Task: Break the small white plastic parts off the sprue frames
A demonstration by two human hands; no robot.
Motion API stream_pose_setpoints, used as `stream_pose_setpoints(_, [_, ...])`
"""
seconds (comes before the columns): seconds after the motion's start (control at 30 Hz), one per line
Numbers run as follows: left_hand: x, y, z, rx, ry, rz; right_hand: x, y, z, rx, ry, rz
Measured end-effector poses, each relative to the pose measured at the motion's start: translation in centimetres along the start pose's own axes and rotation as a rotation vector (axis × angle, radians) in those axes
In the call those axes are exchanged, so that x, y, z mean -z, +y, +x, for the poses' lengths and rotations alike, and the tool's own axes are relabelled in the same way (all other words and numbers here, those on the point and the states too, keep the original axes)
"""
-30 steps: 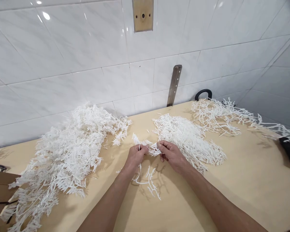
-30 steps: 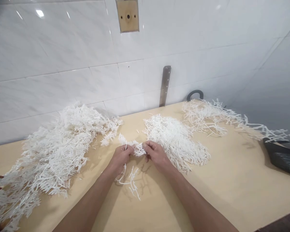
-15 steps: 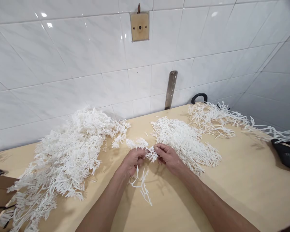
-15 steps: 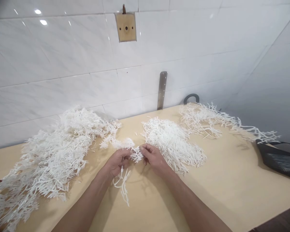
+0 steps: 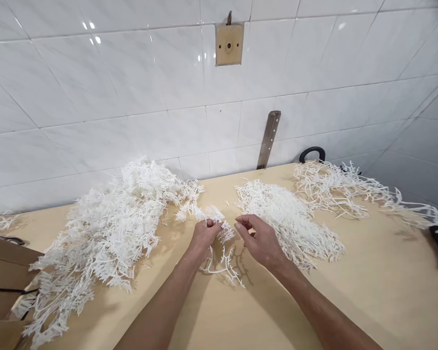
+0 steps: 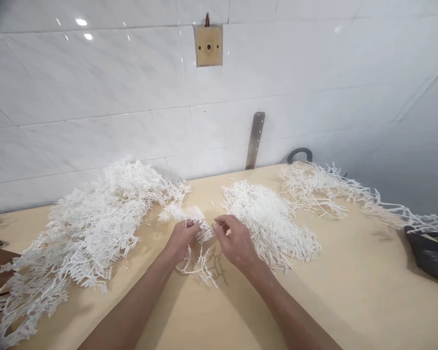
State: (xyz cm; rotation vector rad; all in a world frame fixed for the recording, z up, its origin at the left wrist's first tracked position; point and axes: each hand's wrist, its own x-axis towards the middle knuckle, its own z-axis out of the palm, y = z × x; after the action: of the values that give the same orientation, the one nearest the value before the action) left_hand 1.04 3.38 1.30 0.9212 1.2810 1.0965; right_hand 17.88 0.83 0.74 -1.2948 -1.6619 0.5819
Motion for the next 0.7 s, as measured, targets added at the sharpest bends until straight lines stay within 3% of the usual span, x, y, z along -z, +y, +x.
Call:
stream_pose_setpoints(0.1, [0.0,0.2,-0.2,-0.030,0.040,0.019,-0.3,-0.6,0.0,0.086,-0.091,-0.138])
stream_pose_setpoints(0.37, [-0.5,0.5,-0.6,-0.047,0.100,0.034,-1.9,-1.1,1.3,0.016,-0.219,-0.307])
stream_pose_setpoints(0.57, [-0.2,0.3,-0.4,-0.072,0.156,0.039,-2.6,-0.6,2.1,0.048,-0.156,-0.232])
stream_pose_setpoints(0.7, [0.0,0.2,-0.2,-0.086,0.148,0.039,-2.7,0.3,2.1,-0.029,-0.134,-0.151])
